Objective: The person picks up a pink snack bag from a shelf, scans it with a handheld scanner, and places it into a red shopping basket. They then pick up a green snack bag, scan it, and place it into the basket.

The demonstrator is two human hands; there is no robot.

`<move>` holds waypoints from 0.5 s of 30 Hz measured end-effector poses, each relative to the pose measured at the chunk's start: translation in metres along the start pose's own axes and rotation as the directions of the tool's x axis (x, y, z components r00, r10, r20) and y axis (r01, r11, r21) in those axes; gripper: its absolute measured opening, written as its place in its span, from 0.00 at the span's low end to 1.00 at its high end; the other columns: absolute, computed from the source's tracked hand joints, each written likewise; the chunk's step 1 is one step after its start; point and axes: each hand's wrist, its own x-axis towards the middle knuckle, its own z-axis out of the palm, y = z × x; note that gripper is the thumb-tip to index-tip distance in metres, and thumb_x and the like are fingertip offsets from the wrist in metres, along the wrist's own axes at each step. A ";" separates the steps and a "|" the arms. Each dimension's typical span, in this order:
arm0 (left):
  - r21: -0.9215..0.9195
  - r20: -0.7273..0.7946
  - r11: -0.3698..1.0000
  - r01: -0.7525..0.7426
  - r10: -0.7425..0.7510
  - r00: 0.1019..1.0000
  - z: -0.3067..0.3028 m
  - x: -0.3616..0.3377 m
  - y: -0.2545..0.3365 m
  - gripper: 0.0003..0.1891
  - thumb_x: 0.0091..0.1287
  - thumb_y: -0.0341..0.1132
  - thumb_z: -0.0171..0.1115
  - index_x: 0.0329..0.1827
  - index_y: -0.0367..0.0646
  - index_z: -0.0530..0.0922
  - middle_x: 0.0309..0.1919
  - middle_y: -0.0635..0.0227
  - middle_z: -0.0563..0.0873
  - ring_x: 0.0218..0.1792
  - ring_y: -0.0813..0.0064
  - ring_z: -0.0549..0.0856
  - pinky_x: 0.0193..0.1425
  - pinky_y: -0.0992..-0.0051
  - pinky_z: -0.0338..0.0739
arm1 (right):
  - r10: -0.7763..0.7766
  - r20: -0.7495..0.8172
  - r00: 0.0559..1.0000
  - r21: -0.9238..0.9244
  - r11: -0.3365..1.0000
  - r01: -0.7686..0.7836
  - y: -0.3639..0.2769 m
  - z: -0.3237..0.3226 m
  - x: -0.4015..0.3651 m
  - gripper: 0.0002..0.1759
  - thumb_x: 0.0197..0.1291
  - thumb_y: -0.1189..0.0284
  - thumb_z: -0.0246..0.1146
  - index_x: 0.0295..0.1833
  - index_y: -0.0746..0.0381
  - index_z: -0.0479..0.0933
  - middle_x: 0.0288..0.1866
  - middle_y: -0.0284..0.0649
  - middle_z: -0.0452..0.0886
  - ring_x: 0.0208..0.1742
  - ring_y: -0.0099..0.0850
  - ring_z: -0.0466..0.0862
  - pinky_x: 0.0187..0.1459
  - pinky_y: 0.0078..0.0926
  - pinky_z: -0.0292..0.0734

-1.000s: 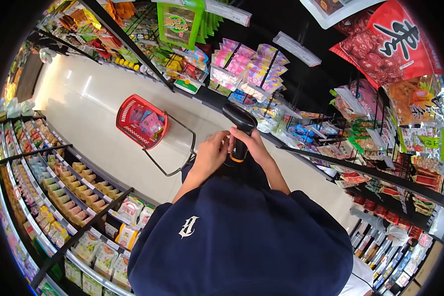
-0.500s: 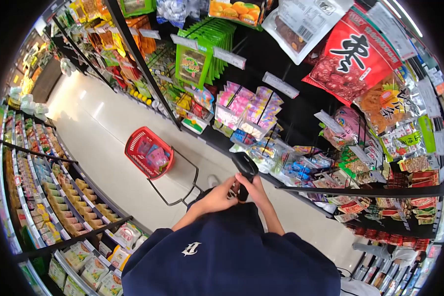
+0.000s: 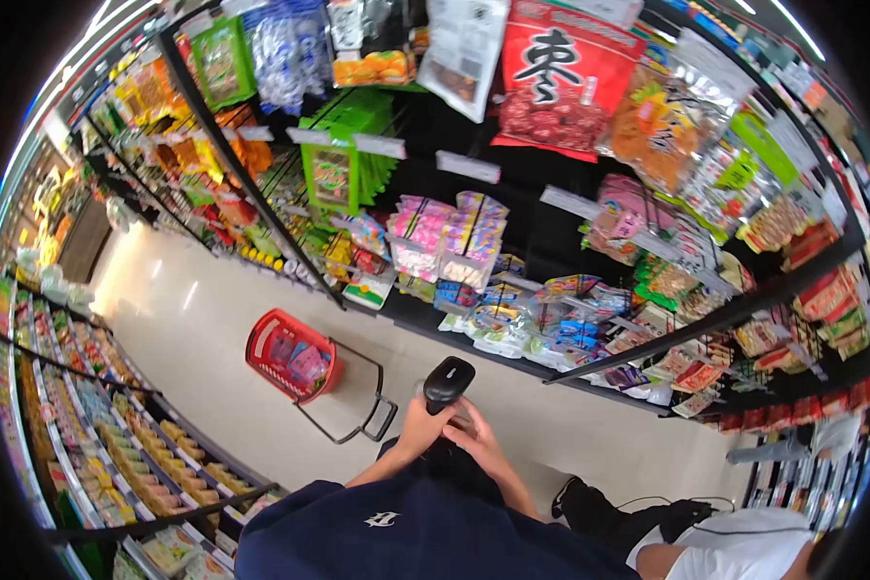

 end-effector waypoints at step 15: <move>0.175 0.275 0.917 -0.358 0.304 0.912 0.040 -0.002 0.032 0.13 0.59 0.30 0.71 0.45 0.34 0.83 0.35 0.61 0.90 0.38 0.78 0.87 0.43 0.72 0.81 | -0.125 -0.310 0.943 -0.024 0.992 0.123 -0.005 -0.055 -0.016 0.16 0.71 0.69 0.57 0.57 0.68 0.75 0.44 0.47 0.86 0.44 0.35 0.88 0.52 0.32 0.82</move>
